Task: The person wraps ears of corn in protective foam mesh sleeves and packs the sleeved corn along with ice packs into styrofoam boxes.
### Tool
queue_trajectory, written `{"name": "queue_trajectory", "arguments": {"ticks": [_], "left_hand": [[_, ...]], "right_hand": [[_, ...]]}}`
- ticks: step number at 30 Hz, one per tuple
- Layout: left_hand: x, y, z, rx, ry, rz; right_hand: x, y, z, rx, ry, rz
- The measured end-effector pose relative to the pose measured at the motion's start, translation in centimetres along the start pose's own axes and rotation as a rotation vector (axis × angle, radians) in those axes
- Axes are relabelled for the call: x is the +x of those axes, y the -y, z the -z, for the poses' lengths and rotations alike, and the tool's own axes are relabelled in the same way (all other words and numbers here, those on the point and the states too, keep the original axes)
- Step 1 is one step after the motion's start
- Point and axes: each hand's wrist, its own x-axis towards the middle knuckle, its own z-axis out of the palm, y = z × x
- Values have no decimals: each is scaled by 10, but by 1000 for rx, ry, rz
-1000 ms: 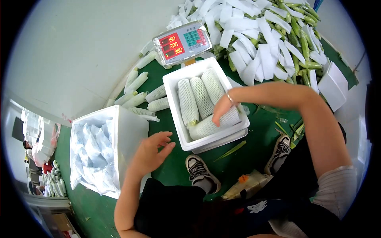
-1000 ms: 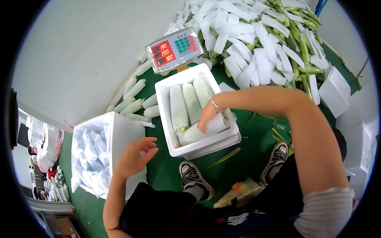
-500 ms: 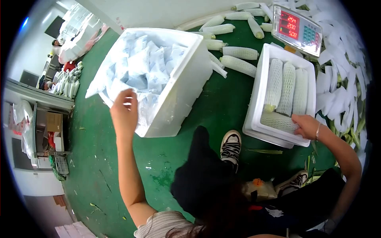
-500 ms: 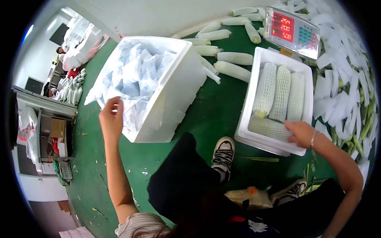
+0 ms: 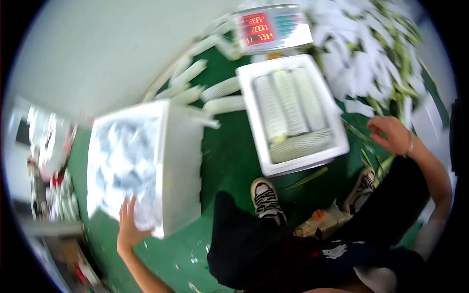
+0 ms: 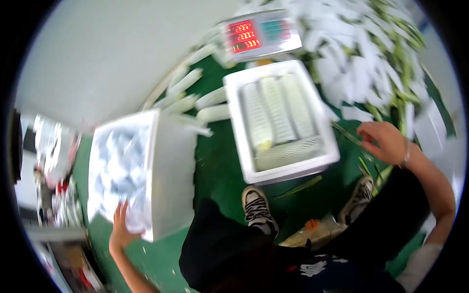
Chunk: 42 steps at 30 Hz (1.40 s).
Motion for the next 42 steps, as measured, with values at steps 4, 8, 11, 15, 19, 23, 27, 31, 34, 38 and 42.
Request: {"name": "queue_trajectory", "arguments": {"ticks": [4, 8, 11, 15, 19, 23, 27, 31, 34, 38, 42], "left_hand": [[27, -18, 14, 354, 149, 23], [34, -8, 8, 218, 6, -94], [11, -19, 3, 261, -235, -80], [-3, -38, 6, 137, -578, 89], [26, -37, 11, 29, -793, 45], [40, -62, 3, 217, -633, 176], [46, -18, -29, 131, -468, 251], [46, -44, -19, 122, -354, 310], [60, -107, -17, 254, -591, 42], [149, -220, -47, -359, -774, -289], [330, -239, -117, -462, -556, -338]], "right_hand": [[-47, -20, -21, 33, 63, -40], [-59, -1, -37, 93, 98, 19], [-75, 5, -28, 149, 99, 47], [-82, 0, -21, 165, 165, -4], [-34, 10, -39, 82, -45, 313], [71, 26, -74, -3, -29, 377], [152, 34, -128, -222, 687, 149], [162, 42, -137, -254, 644, 51], [186, 44, -138, -357, 880, 86], [187, 36, -125, -243, 1042, -59], [181, 38, -57, -35, 1095, -50]]}}
